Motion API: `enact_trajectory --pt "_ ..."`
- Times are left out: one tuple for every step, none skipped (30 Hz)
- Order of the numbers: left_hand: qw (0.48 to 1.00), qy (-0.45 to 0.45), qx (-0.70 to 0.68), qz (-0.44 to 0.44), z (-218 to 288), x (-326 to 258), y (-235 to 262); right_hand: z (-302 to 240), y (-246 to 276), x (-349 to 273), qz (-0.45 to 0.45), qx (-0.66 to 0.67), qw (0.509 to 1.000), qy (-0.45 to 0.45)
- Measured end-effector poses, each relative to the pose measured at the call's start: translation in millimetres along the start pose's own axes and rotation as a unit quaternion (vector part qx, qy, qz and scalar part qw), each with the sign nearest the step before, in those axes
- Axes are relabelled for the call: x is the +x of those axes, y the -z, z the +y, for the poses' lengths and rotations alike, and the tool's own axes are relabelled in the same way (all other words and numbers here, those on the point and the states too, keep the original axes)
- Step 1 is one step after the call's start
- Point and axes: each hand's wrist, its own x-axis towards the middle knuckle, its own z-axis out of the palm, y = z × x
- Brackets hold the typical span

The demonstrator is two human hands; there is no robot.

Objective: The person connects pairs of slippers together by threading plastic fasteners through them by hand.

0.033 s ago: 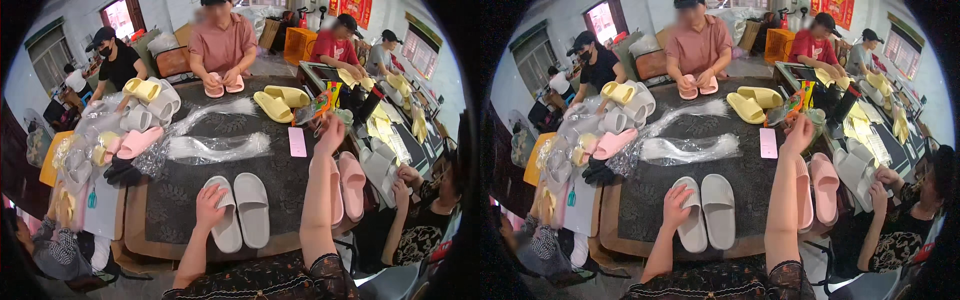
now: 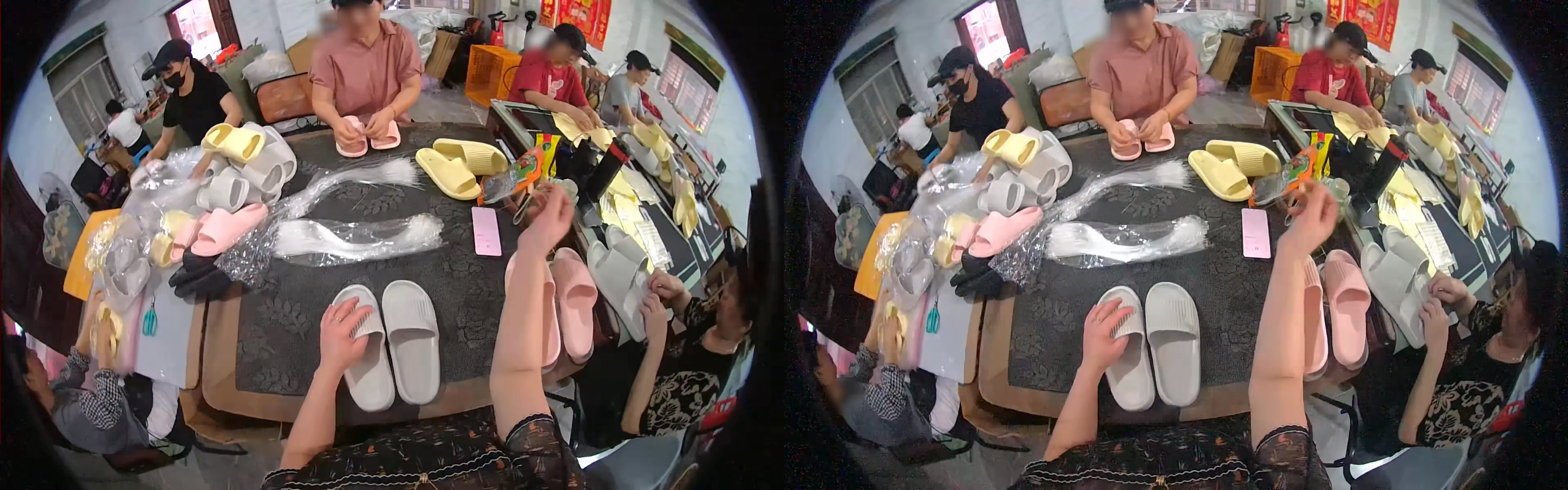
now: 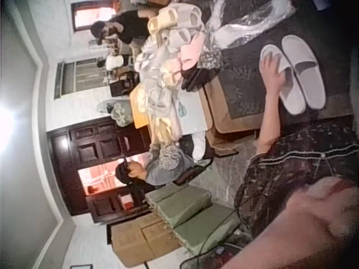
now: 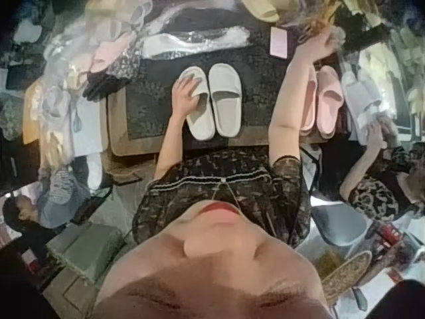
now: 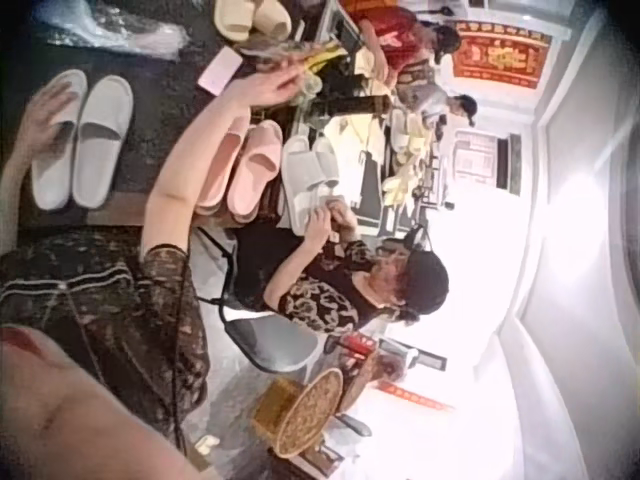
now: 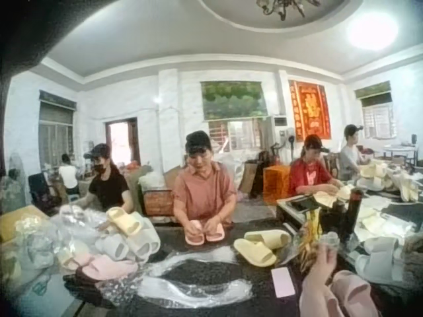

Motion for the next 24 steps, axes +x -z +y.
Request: enact_trajectory --pt "1.0 0.001 0.001 -0.012 0.0 1.0 2.5 -15.4 -5.2 -0.9 -0.01 -0.007 0.999 0.042" --pt "1.0 0.007 0.002 -0.011 -0.2 0.7 3.6 -28.5 -9.6 -1.7 -0.005 0.015 0.998 0.054" --pt "1.0 0.002 0.001 -0.01 -0.5 -0.1 2.9 -40.9 -11.9 -4.0 -0.01 0.013 0.996 0.084" --pt "1.0 -0.001 0.0 -0.006 -2.3 -1.8 3.7 -50.6 -18.0 -7.8 -0.019 0.012 0.993 0.113" --pt "1.0 -0.007 0.006 -0.002 -8.5 -4.2 1.1 -58.0 -23.0 -11.8 -0.025 0.012 0.994 0.11" --pt "1.0 -0.004 0.006 -0.001 -8.3 -3.7 1.2 -62.6 -24.2 -13.9 -0.034 0.0 0.993 0.11" --pt "1.0 0.0 0.006 -0.02 -8.3 -2.5 1.6 -65.6 -24.9 -16.4 -0.043 -0.011 0.993 0.11" --pt "0.999 0.005 0.006 -0.037 -8.3 -1.2 2.6 -67.7 -23.7 -18.8 -0.047 -0.01 0.993 0.108" --pt "0.999 0.011 0.008 -0.033 -6.0 0.0 5.8 -68.3 -21.0 -20.7 -0.062 -0.003 0.993 0.099" --pt "0.998 0.013 0.005 -0.068 -3.7 0.6 9.6 -68.7 -18.8 -22.9 -0.078 0.004 0.993 0.09" --pt "0.995 0.016 0.001 -0.101 -1.9 2.5 14.2 -68.8 -17.4 -25.7 -0.098 -0.017 0.993 0.067" --pt "0.995 0.021 0.002 -0.096 -1.5 7.1 20.3 -66.4 -13.9 -27.5 -0.104 -0.013 0.992 0.065" --pt "0.992 0.008 -0.059 -0.109 -0.9 15.3 26.1 -62.1 -6.8 -27.7 -0.138 -0.052 0.988 0.039" --pt "0.985 -0.005 -0.121 -0.122 -0.1 26.7 31.9 -57.3 -2.3 -28.1 -0.171 -0.091 0.981 0.015" --pt "0.987 -0.008 -0.094 -0.128 3.3 41.9 39.0 -52.2 -0.9 -32.8 -0.185 -0.083 0.979 -0.003" --pt "0.993 -0.014 -0.05 -0.108 7.7 55.9 42.8 -52.5 -0.8 -40.0 -0.192 -0.082 0.978 -0.008" --pt "0.993 -0.023 -0.013 -0.119 5.4 70.5 42.9 -55.9 -4.7 -50.2 -0.194 -0.079 0.978 -0.023" --pt "0.99 -0.033 0.023 -0.133 -1.3 83.2 35.9 -59.3 -6.6 -58.8 -0.193 -0.079 0.977 -0.037" --pt "0.991 -0.029 0.023 -0.128 -7.3 92.7 26.4 -64.2 -8.0 -64.0 -0.185 -0.076 0.979 -0.027" --pt "0.987 0.003 0.048 -0.152 -16.3 99.8 17.1 -68.8 -7.1 -66.5 -0.193 -0.071 0.978 -0.029" --pt "0.981 0.028 0.068 -0.177 -24.8 107.7 5.4 -75.7 -2.0 -64.3 -0.174 -0.075 0.982 0.009" --pt "0.982 0.029 0.068 -0.171 -37.6 109.7 -2.9 -82.4 0.9 -63.2 -0.156 -0.077 0.984 0.045" --pt "0.975 0.045 0.087 -0.197 -50.6 108.0 -10.1 -92.3 3.4 -61.9 -0.131 -0.084 0.985 0.069" --pt "0.967 0.058 0.105 -0.223 -62.8 108.2 -18.6 -100.9 6.7 -59.0 -0.105 -0.09 0.986 0.096"
